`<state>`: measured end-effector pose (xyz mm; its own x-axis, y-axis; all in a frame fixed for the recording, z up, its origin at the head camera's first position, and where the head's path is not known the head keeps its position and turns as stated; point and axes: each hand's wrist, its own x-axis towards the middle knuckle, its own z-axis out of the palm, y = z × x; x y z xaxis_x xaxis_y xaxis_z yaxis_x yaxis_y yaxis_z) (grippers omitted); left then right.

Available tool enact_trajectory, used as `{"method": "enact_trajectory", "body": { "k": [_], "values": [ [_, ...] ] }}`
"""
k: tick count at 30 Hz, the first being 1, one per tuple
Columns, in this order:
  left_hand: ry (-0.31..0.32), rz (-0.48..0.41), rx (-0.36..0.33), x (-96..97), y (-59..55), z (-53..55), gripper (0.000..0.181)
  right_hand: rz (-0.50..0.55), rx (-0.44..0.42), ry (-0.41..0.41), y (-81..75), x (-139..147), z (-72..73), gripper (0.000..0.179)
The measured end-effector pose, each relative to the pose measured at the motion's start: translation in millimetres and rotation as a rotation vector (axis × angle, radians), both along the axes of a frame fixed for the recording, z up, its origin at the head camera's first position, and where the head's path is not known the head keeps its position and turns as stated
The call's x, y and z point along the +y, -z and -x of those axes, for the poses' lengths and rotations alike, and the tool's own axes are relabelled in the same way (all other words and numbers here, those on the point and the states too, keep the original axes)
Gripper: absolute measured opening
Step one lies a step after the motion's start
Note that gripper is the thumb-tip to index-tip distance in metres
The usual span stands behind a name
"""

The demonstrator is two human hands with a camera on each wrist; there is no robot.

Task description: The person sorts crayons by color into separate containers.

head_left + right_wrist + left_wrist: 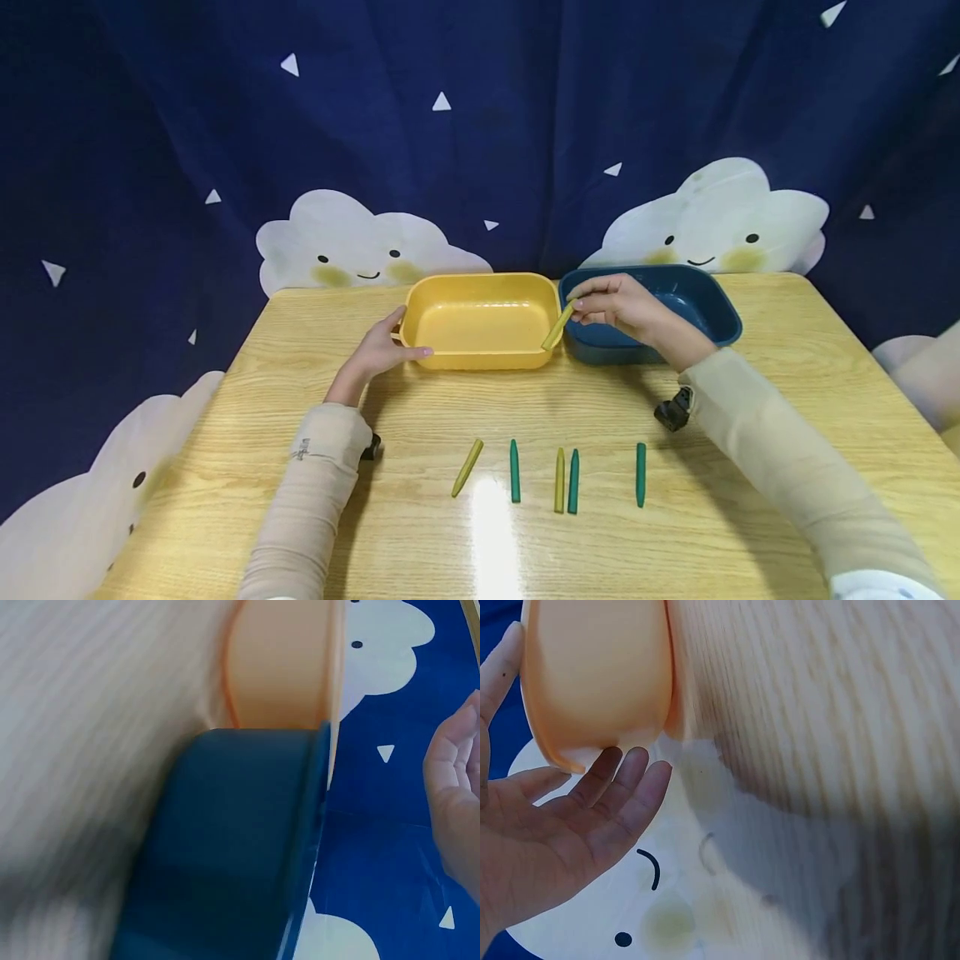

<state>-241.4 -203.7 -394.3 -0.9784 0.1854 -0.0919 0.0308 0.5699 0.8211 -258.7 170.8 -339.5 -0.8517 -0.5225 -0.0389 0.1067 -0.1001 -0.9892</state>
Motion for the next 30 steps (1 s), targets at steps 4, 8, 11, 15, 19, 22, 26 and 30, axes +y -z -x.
{"method": "enact_trajectory", "body": {
  "k": [4, 8, 11, 15, 19, 22, 26, 30],
  "values": [
    [0.008, -0.005, 0.004, -1.1, -0.7, -0.8, 0.096, 0.027, -0.048, 0.027, -5.1, -10, 11.1, 0.019],
    [0.006, -0.021, -0.005, -0.3, -2.6, -1.9, 0.095, 0.025, -0.084, 0.044, -11.6, -17, 21.8, 0.014],
    [0.0, -0.019, -0.02, 0.1, -2.4, -0.9, 0.097, 0.013, -0.105, 0.072, -16.0, -23, 30.5, 0.012],
    [-0.003, -0.01, -0.029, 0.0, -0.3, 1.8, 0.099, -0.028, -0.128, 0.108, -21.0, -32, 41.0, 0.013],
    [0.0, -0.007, -0.038, -0.6, -1.9, 2.1, 0.1, -0.047, -0.16, 0.124, -24.8, -43, 51.4, 0.012],
    [0.002, 0.001, -0.043, -1.3, -2.9, 1.9, 0.101, -0.047, -0.179, 0.14, -25.4, -50, 59.9, 0.012],
    [0.01, 0.004, -0.044, -1.4, -3.9, 2.0, 0.101, -0.071, -0.186, 0.164, -24.4, -57, 69.5, 0.012],
    [0.013, 0.009, -0.045, -0.6, -3.0, 2.4, 0.101, -0.112, -0.188, 0.176, -23.2, -65, 76.0, 0.027]
  ]
}}
